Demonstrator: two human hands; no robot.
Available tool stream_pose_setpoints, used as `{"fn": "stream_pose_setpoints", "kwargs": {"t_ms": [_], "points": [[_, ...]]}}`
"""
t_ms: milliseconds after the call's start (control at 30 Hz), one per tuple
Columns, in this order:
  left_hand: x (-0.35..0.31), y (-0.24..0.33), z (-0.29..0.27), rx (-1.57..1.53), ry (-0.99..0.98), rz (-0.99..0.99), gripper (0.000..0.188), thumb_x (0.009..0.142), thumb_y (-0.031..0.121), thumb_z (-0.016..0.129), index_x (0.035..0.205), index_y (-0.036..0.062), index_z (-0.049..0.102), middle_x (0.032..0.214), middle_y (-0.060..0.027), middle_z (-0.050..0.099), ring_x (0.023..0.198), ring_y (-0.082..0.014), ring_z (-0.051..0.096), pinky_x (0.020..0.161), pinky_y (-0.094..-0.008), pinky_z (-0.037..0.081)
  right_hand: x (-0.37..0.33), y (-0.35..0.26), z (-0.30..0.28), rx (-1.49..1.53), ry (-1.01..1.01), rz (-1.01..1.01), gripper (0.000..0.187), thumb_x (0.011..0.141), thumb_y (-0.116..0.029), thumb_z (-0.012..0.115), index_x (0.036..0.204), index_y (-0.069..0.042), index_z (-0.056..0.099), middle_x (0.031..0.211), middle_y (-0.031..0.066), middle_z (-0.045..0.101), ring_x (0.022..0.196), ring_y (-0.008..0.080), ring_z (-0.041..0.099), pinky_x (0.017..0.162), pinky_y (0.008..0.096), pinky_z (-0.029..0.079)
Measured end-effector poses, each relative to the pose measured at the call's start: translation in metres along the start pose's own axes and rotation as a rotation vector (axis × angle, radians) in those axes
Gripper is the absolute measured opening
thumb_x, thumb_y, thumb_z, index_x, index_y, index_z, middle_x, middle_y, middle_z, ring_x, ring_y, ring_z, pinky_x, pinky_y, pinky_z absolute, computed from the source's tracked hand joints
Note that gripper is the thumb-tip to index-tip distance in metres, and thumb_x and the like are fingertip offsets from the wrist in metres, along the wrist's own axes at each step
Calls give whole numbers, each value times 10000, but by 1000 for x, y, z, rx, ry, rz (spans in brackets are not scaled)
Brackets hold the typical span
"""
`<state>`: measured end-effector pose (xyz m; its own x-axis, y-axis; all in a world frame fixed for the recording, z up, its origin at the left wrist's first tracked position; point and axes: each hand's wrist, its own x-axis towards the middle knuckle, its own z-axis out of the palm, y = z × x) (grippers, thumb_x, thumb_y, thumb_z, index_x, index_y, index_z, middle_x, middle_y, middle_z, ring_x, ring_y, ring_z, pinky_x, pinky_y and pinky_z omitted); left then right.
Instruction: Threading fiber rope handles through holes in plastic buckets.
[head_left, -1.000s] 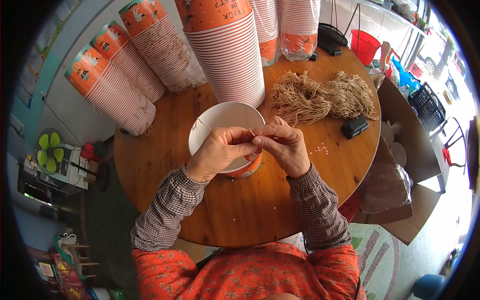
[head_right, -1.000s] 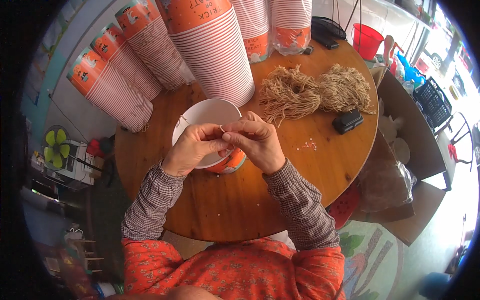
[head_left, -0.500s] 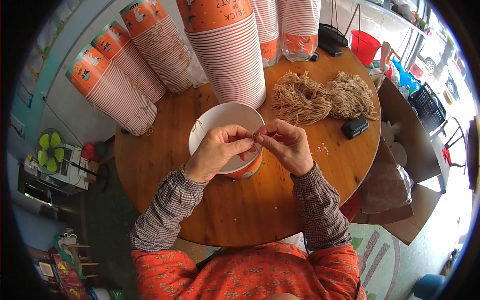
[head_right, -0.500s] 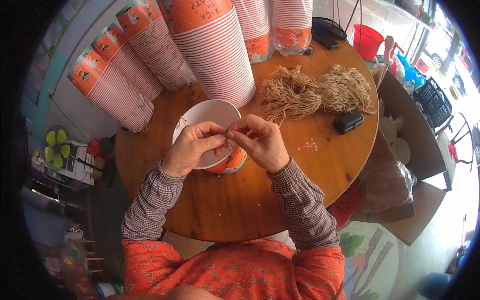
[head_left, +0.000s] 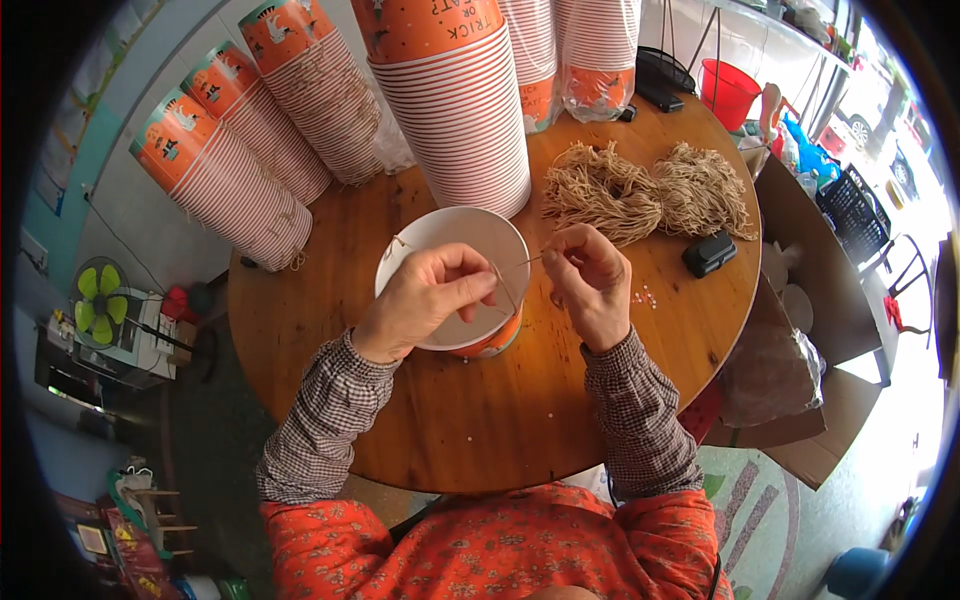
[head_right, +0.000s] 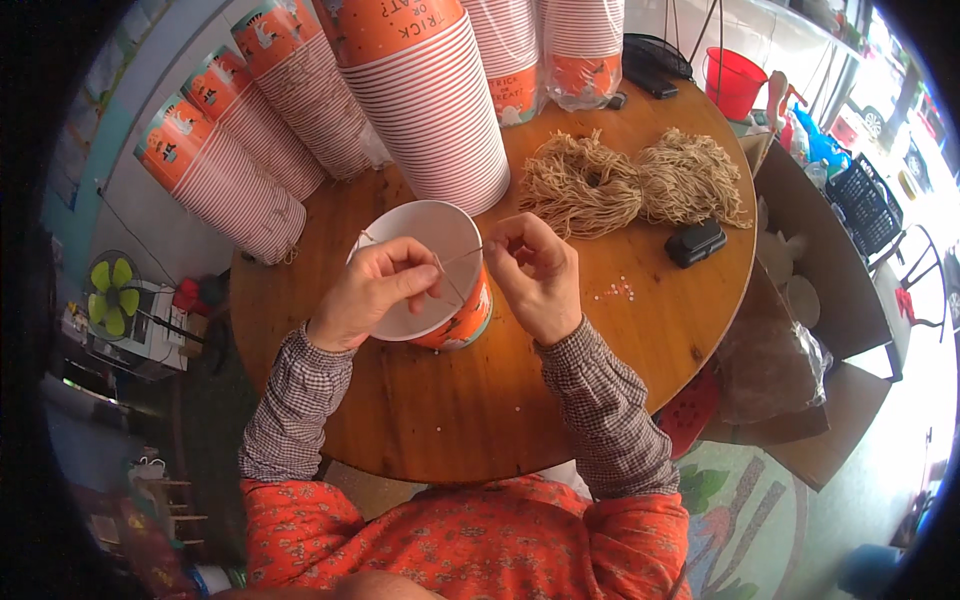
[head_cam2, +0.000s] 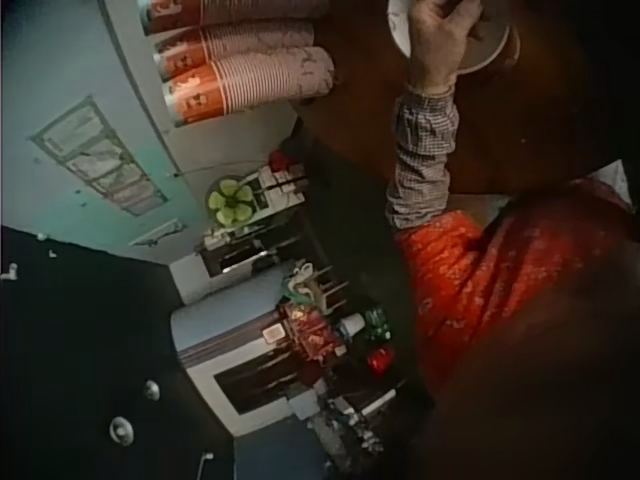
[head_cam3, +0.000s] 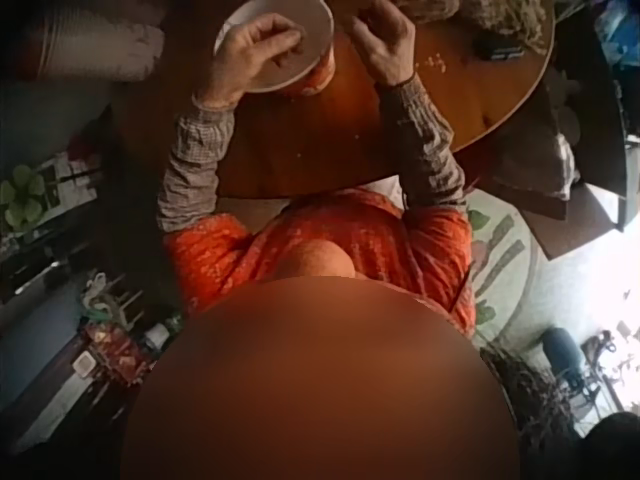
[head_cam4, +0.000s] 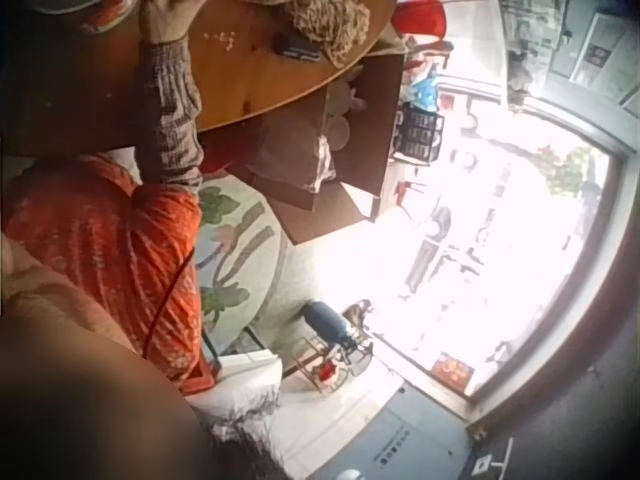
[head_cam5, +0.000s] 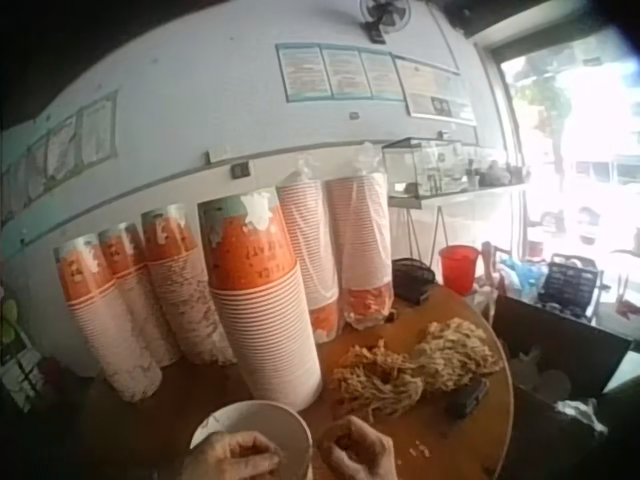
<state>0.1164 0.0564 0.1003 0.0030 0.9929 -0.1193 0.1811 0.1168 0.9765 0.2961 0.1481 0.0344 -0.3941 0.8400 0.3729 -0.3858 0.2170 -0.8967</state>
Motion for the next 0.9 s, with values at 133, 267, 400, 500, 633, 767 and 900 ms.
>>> {"fn": "stream_pose_setpoints", "kwargs": {"t_ms": [133,267,400,500,633,767,900], "points": [[1,0,-7,-219,15,1,142,938,160,584,953,20,600,795,-3,601,623,-45,500,609,-185,422,1,-6,2,-391,-105,-351,74,774,11,626,838,-24,613,778,46,572,647,130,537,592,255,446],[3,-1,5,-274,27,-12,145,930,155,592,920,10,606,740,19,576,604,-40,503,585,-178,421,-4,-15,11,-294,-274,-356,92,765,24,658,846,-3,625,806,66,556,692,148,568,612,250,466],[0,-2,15,-213,49,30,153,938,134,577,953,-12,621,780,1,608,658,-52,540,633,-193,457,-3,-4,9,-188,-255,-324,61,795,5,664,848,-7,637,808,49,555,682,112,559,614,235,461],[-5,0,17,-214,36,34,154,939,119,577,975,-21,630,807,-9,625,688,-58,557,667,-198,473,-1,3,7,-93,-226,-234,53,820,-29,682,856,-13,646,800,23,556,662,73,541,607,225,450],[-7,-3,14,-132,-14,56,148,933,115,592,969,-22,636,809,-10,628,706,-60,563,683,-200,474,-3,4,9,-62,-240,-134,42,823,16,670,848,-15,658,823,21,596,779,111,513,687,241,425],[-7,-10,8,-94,-19,34,154,929,128,602,967,-18,634,804,-6,622,713,-63,561,693,-206,472,-3,9,15,97,-224,-18,55,845,-33,683,893,-8,675,825,18,589,744,79,539,647,225,440],[-9,-12,5,-242,65,60,167,932,153,604,959,-9,631,804,-5,612,711,-68,553,702,-211,467,-3,12,19,69,-219,-86,131,850,-82,700,959,-11,690,824,12,593,697,53,543,607,220,445]]}}
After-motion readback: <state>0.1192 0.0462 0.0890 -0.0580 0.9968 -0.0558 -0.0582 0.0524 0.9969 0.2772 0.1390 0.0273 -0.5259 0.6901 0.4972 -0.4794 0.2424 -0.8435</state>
